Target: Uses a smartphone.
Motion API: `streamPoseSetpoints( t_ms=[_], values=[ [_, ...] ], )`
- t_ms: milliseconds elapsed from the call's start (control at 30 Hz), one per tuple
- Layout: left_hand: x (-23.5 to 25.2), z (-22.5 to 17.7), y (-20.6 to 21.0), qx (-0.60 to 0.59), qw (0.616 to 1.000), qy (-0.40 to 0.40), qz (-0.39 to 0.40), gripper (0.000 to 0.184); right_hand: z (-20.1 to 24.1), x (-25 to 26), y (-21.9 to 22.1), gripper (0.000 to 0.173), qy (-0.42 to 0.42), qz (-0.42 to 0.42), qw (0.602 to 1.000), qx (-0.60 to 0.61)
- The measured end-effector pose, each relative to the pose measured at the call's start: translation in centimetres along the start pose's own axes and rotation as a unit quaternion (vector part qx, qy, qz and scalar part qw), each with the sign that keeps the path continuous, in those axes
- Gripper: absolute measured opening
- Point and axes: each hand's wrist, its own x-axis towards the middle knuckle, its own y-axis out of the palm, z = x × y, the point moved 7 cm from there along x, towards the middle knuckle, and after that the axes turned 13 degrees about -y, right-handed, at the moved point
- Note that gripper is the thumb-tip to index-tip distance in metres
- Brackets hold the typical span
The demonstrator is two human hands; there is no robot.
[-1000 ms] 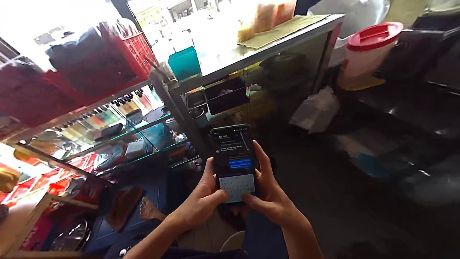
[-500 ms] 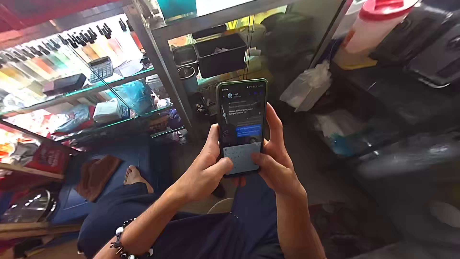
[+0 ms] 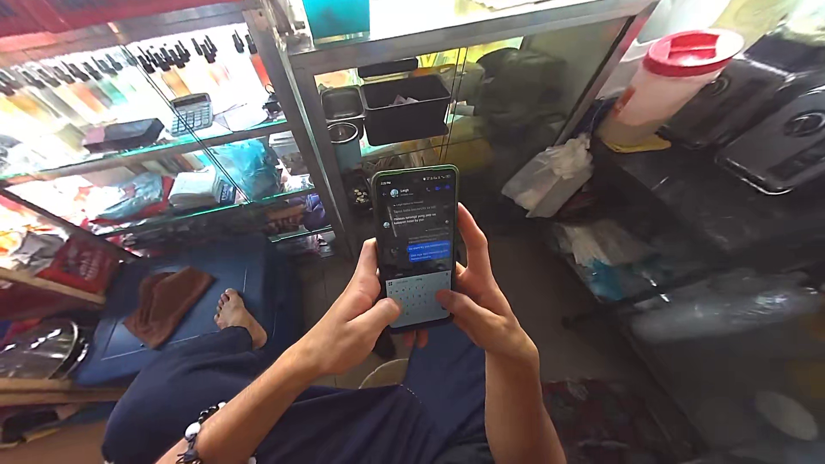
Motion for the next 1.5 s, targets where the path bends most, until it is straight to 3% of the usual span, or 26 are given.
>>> streamPoseSetpoints(
  t_ms=[133, 300, 500, 733, 900, 1133, 1300, 1500],
  values=[
    [-0.2, 0.2, -0.2, -0.004, 1.000, -0.005, -0.004, 0.065, -0.2, 0.2, 0.5, 0.095, -0.006, 0.022, 1.000, 0.000],
    [-0.2, 0.2, -0.2, 0.011, 1.000, -0.002, -0.006, 0.068, -0.4, 0.4, 0.4, 0.091, -0.006, -0.041, 0.999, -0.024],
    [-0.2, 0.1, 0.1, 0.003, 1.000, 0.002, -0.005, 0.066, 0.1, 0.1, 0.7, 0.106, -0.006, 0.030, 0.999, -0.032],
    [0.1, 0.5, 0.4, 0.000, 1.000, 0.021, -0.015, 0.061, 0.2, 0.1, 0.3, 0.077, 0.002, -0.025, 0.999, -0.027],
    [0.1, 0.4, 0.2, -0.004, 1.000, 0.011, -0.013, 0.065, 0.1, 0.0, 0.1, 0.085, 0.009, -0.017, 1.000, -0.016],
    [0.1, 0.2, 0.2, -0.005, 1.000, 0.004, -0.005, 0.066, -0.1, 0.0, -0.2, 0.077, 0.002, -0.014, 1.000, 0.007],
    [-0.1, 0.2, 0.0, 0.006, 1.000, 0.001, -0.002, 0.066, 0.1, -0.1, 0.4, 0.103, 0.004, 0.036, 0.999, -0.005],
    [0.0, 0.2, 0.0, 0.013, 1.000, 0.000, -0.004, 0.065, 0.0, -0.2, -0.1, 0.086, 0.002, 0.023, 1.000, 0.005]
  ],
)
